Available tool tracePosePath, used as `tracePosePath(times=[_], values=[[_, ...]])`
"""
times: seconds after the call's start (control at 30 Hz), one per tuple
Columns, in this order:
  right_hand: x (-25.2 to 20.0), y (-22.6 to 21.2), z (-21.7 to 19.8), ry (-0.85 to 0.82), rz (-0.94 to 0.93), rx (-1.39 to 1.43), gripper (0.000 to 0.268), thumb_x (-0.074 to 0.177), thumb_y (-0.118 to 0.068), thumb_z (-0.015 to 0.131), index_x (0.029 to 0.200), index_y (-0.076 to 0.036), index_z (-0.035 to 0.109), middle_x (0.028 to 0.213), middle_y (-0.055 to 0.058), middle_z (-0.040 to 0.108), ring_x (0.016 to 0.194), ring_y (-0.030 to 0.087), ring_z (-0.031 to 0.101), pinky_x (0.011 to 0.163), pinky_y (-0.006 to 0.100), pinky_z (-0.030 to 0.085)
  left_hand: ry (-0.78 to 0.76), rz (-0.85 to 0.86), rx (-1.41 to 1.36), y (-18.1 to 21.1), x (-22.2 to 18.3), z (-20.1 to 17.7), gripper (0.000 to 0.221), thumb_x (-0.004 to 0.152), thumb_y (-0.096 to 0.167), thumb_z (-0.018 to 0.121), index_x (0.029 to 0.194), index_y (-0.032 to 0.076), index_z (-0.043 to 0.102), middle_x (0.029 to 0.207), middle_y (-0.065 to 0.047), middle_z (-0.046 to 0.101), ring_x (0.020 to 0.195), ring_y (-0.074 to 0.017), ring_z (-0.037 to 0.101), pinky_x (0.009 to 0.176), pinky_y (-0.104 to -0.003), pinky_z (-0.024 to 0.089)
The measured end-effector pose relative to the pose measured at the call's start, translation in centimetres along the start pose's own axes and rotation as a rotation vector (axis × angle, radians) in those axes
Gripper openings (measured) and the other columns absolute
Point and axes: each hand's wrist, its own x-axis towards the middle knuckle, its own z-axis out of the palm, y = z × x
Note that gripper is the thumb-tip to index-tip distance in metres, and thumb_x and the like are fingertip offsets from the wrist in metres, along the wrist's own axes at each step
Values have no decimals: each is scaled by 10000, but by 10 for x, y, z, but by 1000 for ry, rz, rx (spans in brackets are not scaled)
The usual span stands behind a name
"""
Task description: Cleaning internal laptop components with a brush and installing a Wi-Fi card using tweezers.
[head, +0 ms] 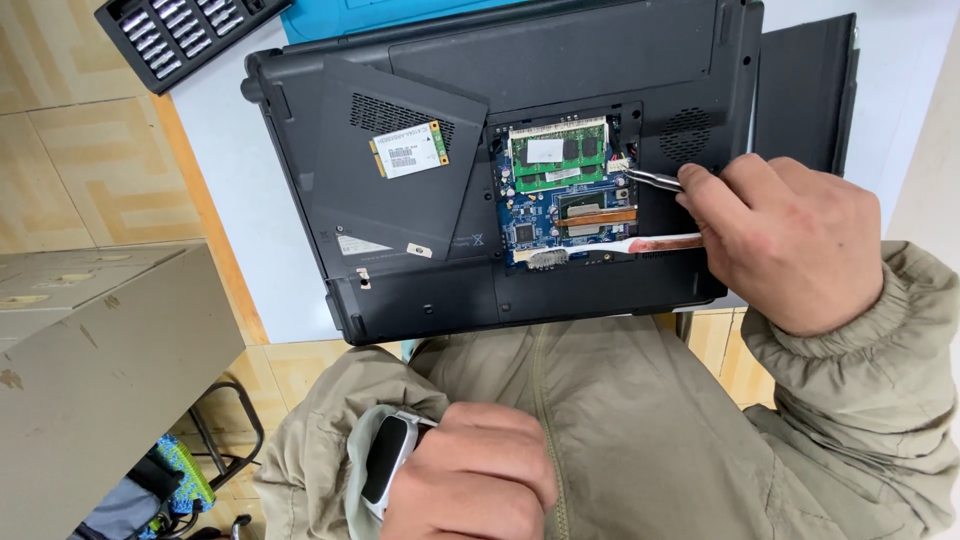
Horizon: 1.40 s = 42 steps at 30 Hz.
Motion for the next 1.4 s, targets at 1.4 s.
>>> tracePosePath(times=[1.4], values=[[-32,20,80,616,538,874,304,1149,-113,636,1148,187,688,854,277,649,636,296,531,575,383,369,-597,306,1599,-135,132,-70,239,956,86,688,755,207,641,909,-5,498,816,-225,468,648,-332,394]])
